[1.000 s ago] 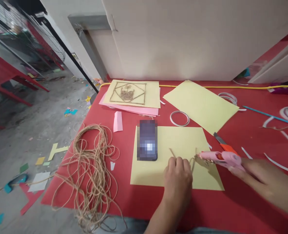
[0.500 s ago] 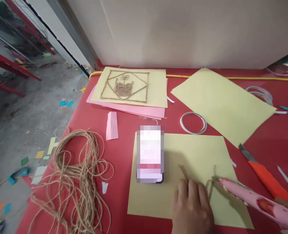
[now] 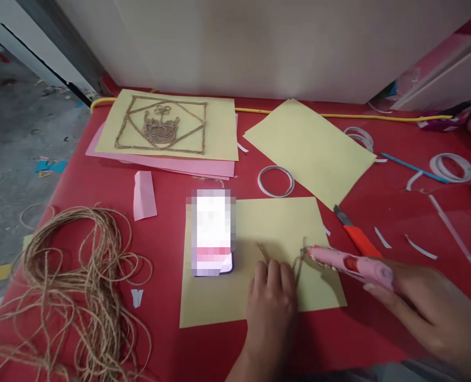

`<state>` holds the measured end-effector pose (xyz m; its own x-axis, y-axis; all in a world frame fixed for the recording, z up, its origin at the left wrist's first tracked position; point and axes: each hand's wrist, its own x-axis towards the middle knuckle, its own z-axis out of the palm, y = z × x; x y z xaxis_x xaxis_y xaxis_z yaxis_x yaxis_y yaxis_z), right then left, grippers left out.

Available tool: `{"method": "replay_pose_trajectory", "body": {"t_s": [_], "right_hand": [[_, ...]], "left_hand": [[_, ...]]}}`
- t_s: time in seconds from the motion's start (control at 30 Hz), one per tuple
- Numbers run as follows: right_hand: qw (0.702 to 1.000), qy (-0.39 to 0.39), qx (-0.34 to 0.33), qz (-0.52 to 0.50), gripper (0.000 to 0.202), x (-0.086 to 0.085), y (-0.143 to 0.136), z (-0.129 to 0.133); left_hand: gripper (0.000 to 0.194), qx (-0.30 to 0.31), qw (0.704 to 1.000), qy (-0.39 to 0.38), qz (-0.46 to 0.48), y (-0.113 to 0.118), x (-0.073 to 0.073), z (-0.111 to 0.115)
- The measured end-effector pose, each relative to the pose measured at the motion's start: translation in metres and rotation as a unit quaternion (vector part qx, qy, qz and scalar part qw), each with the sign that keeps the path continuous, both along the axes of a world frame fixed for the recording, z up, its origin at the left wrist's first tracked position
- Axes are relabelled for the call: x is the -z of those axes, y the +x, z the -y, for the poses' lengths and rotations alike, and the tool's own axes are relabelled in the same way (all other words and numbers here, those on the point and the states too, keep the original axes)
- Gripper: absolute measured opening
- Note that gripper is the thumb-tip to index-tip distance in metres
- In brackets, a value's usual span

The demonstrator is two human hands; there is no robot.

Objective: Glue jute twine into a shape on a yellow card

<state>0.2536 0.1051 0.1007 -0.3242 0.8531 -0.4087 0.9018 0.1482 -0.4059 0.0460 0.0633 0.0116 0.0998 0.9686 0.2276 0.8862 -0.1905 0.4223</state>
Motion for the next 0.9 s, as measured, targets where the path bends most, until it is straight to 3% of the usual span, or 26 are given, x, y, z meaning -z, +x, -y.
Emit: {"method": "replay_pose_trajectory", "body": {"t_s": [0.07,0.2,0.53,0.9], "right_hand": [[1.000,-0.013,0.009,-0.024,0.033,-0.007,-0.013,-0.009],[0.999,-0.003,0.035,-0.008,0.043,-0.015,-0.019,-0.009],[0.997,0.076,0.024,0.019,0.049,-0.007,-0.015,-0.012],[0.989,0.114,-0.007,0.089,0.039,-0.008,-0.020,-0.014]], "left_hand": [[0.017,0.008,1.000,-0.008,-0.014,0.000,0.000,0.001],[0.016,0.017,0.999,-0.025,-0.022,-0.001,0.000,0.002],[0.014,0.027,0.997,-0.072,-0.031,-0.003,-0.001,0.000],[0.023,0.039,0.992,-0.106,-0.061,-0.005,-0.006,-0.002]]}}
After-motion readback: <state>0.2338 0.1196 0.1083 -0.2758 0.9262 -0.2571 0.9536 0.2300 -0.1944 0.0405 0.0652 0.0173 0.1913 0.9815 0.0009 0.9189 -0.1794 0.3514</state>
